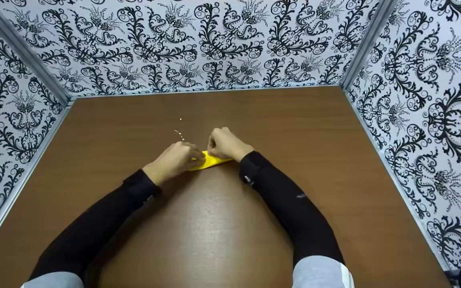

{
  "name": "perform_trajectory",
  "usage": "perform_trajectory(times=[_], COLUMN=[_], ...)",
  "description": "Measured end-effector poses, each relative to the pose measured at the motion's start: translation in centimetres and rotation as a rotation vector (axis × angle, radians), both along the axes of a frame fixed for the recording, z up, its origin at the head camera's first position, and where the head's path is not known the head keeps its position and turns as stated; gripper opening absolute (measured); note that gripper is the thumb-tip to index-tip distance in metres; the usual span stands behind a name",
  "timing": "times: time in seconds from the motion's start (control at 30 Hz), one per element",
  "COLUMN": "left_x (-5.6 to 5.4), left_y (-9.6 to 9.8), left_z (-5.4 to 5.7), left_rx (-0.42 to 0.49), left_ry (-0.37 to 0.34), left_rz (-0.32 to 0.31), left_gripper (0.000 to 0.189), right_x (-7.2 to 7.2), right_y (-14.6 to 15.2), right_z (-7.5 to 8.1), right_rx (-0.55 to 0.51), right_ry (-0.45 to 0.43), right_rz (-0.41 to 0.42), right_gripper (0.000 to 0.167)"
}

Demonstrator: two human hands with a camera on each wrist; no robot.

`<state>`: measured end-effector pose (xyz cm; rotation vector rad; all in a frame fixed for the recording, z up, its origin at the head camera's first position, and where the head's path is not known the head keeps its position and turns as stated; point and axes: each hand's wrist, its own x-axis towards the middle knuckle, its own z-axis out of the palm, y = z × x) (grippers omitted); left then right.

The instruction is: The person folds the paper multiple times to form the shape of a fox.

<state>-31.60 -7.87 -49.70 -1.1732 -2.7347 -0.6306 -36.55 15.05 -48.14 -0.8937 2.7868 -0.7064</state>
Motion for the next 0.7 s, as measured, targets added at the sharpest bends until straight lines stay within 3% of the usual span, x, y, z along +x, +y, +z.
perform_trajectory(times=[0.4, 0.7], left_x=[0.0, -0.1], left_y=[-0.1, -0.3], left_z=[0.2, 0.1], left_rx=[0.008, 0.002], left_ry=[0.011, -0.001], left_rz=[-0.013, -0.012], left_gripper=[0.01, 0.014], right_x=[1.2, 3.5], right_y=[1.6, 1.3], right_z=[1.9, 1.7], right_rx=[-0.096, -0.09], right_ry=[0.049, -0.002], right_rz=[-0.082, -0.022], right_gripper=[0.006, 0.005])
